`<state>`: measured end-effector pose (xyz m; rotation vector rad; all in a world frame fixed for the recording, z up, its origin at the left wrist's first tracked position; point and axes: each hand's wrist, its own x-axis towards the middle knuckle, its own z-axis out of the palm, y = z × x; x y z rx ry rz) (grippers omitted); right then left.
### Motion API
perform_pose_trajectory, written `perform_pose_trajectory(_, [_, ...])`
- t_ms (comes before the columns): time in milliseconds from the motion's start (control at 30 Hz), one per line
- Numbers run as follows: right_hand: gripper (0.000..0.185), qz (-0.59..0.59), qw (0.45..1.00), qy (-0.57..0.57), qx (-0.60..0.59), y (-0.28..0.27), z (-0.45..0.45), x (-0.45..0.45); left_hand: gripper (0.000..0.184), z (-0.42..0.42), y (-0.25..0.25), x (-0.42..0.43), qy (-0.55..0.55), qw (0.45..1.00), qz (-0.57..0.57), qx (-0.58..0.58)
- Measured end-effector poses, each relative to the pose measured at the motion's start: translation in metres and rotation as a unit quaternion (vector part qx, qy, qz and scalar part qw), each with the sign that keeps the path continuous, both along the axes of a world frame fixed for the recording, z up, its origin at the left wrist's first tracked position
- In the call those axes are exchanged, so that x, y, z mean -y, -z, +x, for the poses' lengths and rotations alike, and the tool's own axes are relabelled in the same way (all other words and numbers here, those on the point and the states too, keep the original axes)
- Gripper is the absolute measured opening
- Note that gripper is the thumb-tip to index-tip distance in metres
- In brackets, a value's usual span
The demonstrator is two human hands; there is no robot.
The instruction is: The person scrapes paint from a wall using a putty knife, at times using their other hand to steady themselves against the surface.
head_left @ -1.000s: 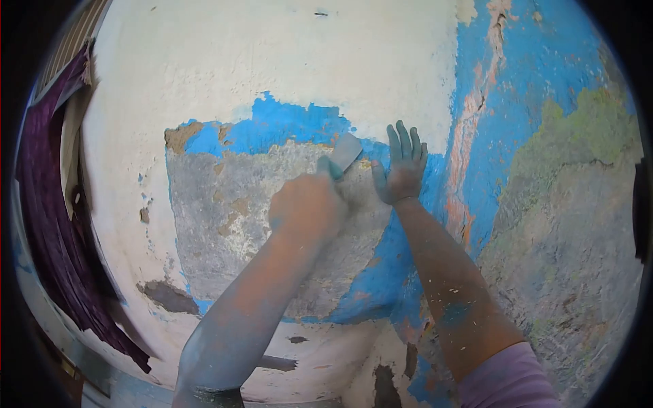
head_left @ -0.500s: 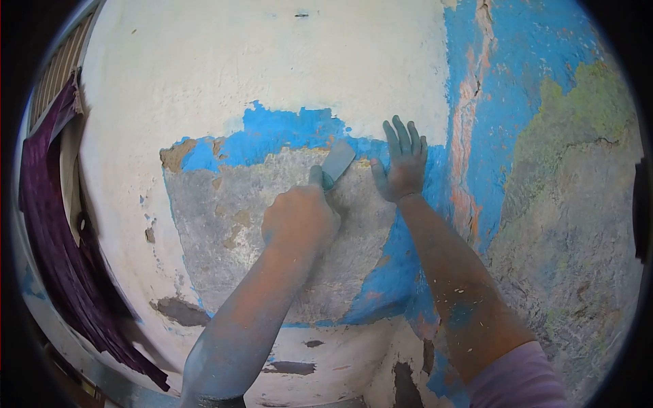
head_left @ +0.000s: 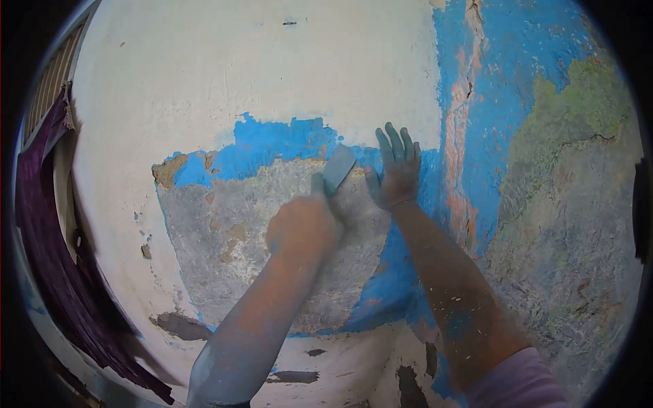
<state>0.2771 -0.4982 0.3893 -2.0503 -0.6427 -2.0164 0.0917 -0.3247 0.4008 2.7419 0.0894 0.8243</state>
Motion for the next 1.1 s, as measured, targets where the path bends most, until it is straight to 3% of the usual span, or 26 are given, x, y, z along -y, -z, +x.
perform_pose_trajectory(267, [0.079,0.002,1.000,0.000,0.001,0.001,0.003,0.001,0.052,-0.025,-0.001,-0.001,-0.011,0.999,-0.018,-0.030])
perform_pose_trajectory(433, [0.079,-0.002,1.000,0.002,0.009,-0.002,0.002,0.000,0.047,-0.007,-0.021,0.007,0.036,0.999,-0.022,0.018])
perform_pose_trajectory(867, [0.078,-0.001,1.000,-0.001,0.008,0.000,0.002,0.002,0.054,0.005,-0.002,-0.003,0.004,0.998,-0.039,0.039])
perform_pose_trajectory(1100, [0.078,-0.003,1.000,0.000,0.008,0.000,0.001,0.002,0.047,-0.013,0.001,-0.007,-0.003,0.999,-0.034,0.021])
